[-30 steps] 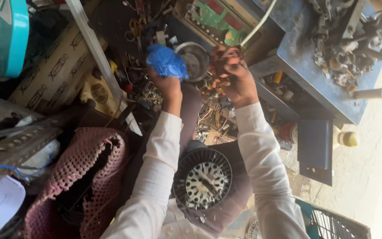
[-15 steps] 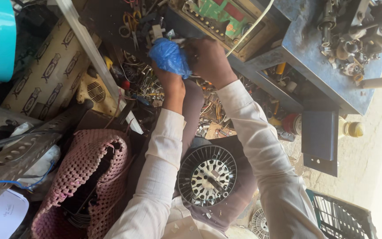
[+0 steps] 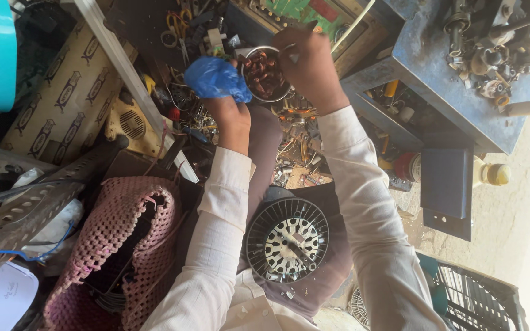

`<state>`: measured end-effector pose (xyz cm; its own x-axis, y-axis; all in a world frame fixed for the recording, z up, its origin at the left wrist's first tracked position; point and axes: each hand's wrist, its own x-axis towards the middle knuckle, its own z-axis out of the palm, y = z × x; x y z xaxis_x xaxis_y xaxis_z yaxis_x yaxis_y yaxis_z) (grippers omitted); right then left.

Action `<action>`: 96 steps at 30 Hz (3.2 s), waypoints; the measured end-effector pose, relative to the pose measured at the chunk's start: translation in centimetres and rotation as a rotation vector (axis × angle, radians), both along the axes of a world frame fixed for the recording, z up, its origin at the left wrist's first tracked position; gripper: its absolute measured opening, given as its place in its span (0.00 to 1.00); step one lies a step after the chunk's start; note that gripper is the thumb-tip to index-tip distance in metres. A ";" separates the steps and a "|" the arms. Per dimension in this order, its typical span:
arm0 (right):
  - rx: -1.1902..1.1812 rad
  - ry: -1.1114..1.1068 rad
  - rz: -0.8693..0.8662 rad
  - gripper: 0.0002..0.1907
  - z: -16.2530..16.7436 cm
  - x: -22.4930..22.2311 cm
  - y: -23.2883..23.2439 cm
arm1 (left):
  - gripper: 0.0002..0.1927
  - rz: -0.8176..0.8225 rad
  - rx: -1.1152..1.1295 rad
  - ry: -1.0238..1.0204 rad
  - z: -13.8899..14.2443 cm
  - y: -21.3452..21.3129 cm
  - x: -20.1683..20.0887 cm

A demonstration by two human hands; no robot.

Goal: The person sits on the floor with a fan motor across their lap and works on its rotor assembly. They fit a blue ring component onto the motor shaft, pick small parts from the cluttered workbench, and use a screwdriver to tighten and adjust parts of the rotor while turning the motor over.

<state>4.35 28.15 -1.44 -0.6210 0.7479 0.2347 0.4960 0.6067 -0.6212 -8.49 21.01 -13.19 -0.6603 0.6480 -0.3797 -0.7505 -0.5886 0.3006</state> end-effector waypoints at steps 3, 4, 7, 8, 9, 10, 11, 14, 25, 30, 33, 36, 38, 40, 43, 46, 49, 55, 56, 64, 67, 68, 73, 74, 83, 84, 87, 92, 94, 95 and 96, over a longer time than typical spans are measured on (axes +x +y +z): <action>0.069 -0.102 -0.012 0.14 -0.7 -0.8 0.1 | 0.07 0.029 0.023 0.037 0.1 -0.3 -0.3; 0.054 -0.124 0.032 0.18 -1.1 -1.4 -0.3 | 0.07 0.026 0.029 0.034 0.2 -0.4 -0.5; 0.198 -0.131 0.125 0.21 -1.8 -2.4 -1.5 | 0.07 0.022 0.017 0.044 0.5 -0.6 -0.6; 0.278 -0.121 0.153 0.21 -1.8 -2.5 -1.6 | 0.08 0.024 -0.010 0.068 0.5 -0.6 -0.7; 0.280 -0.142 0.107 0.17 -1.8 -2.5 -1.7 | 0.08 0.029 -0.037 0.090 0.5 -0.6 -0.7; 0.280 -0.162 0.065 0.14 -1.7 -2.5 -1.7 | 0.08 0.014 -0.049 0.064 0.5 -0.6 -0.7; 0.275 -0.185 0.023 0.11 -1.5 -2.3 -1.7 | 0.09 -0.002 -0.064 0.037 0.5 -0.6 -0.7; 0.165 -0.047 0.124 0.11 -1.3 -2.2 -1.9 | 0.07 -0.042 -0.041 0.037 0.3 -0.4 -0.6; 0.190 0.134 -0.027 0.11 0.7 0.0 -5.2 | 0.15 -0.172 -0.337 0.338 -1.3 0.3 -0.2; 0.041 0.180 -0.461 0.13 -3.2 10.7 -11.8 | 0.12 -0.080 -0.151 0.662 -2.1 0.2 -0.4; 0.086 0.066 -0.804 0.11 -6.4 17.8 -13.8 | 0.10 0.024 -0.159 0.666 -2.8 -0.5 -0.7; 0.179 -0.016 -0.902 0.12 -9.1 22.2 -13.6 | 0.13 0.094 -0.140 0.527 -3.8 -0.9 -1.7; 0.200 0.024 -0.896 0.14 -10.4 23.5 -12.4 | 0.15 0.144 -0.092 0.596 -4.7 -1.1 -2.4; 0.158 0.136 -0.879 0.15 -11.5 23.3 -10.9 | 0.18 0.169 -0.207 0.498 -5.6 -1.2 -3.2; 0.033 -0.344 -0.923 0.09 -12.1 21.8 -9.3 | 0.23 0.213 -0.234 0.452 -6.2 -1.2 -4.3; 0.170 -0.196 -0.798 0.15 -12.3 19.8 -9.1 | 0.25 0.182 -0.276 0.473 -6.5 -1.5 -5.1; 0.074 -0.230 -0.800 0.12 -12.2 18.6 -8.8 | 0.26 0.142 -0.249 0.553 -6.0 -1.8 -5.1; 0.135 -0.076 -0.753 0.11 -13.2 19.8 -8.3 | 0.30 0.165 -0.214 0.617 -5.2 -1.9 -5.1; 0.135 -0.069 -0.757 0.11 -13.4 20.1 -8.5 | 0.30 0.180 -0.224 0.605 -5.2 -1.9 -5.1; 0.146 -0.026 -0.833 0.11 -11.7 20.5 -9.9 | 0.22 0.157 -0.306 0.544 -6.5 -1.6 -5.1; 0.294 0.093 -0.818 0.09 -9.1 18.7 -10.4 | 0.24 0.158 -0.203 0.504 -6.6 -1.7 -4.5; 0.279 0.132 -0.746 0.09 -8.2 17.7 -10.5 | 0.25 0.164 -0.154 0.485 -6.6 -1.7 -4.3; 0.118 0.529 -0.335 0.12 -4.3 10.7 -9.5 | 0.27 0.217 -0.226 0.453 -6.0 -2.1 -3.0; 0.045 0.507 -0.304 0.11 -3.8 9.0 -8.8 | 0.27 0.223 -0.215 0.439 -5.7 -2.2 -3.1; 0.010 0.206 -0.163 0.17 -2.2 2.8 -6.1 | 0.18 0.200 -0.087 0.502 -3.8 -3.7 -2.7; 0.063 0.198 -0.177 0.17 -1.9 3.0 -7.1 | 0.16 0.186 -0.001 0.537 -3.0 -4.1 -2.6; -0.002 0.151 -0.166 0.17 -1.1 4.0 -11.8 | 0.15 0.071 0.191 0.582 1.2 -6.0 -3.0; -0.673 0.662 0.004 0.45 0.5 6.8 -15.8 | 0.13 -0.405 0.687 0.171 9.4 -9.1 -2.9; -1.029 0.993 0.144 0.51 0.7 7.8 -15.5 | 0.15 -0.546 0.649 0.144 11.1 -10.3 -0.1; -1.190 1.095 0.179 0.52 0.6 8.2 -14.9 | 0.15 -0.611 0.649 0.140 11.5 -10.4 1.1; -1.346 1.198 0.225 0.53 0.5 8.4 -14.5 | 0.15 -0.656 0.579 0.213 11.7 -10.3 2.0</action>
<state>12.75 13.66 -0.99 -0.6943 0.7182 -0.0464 -0.5496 -0.5708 -0.6099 -6.48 10.69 -1.50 -0.1097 0.9712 0.2116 -0.9511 -0.1644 0.2614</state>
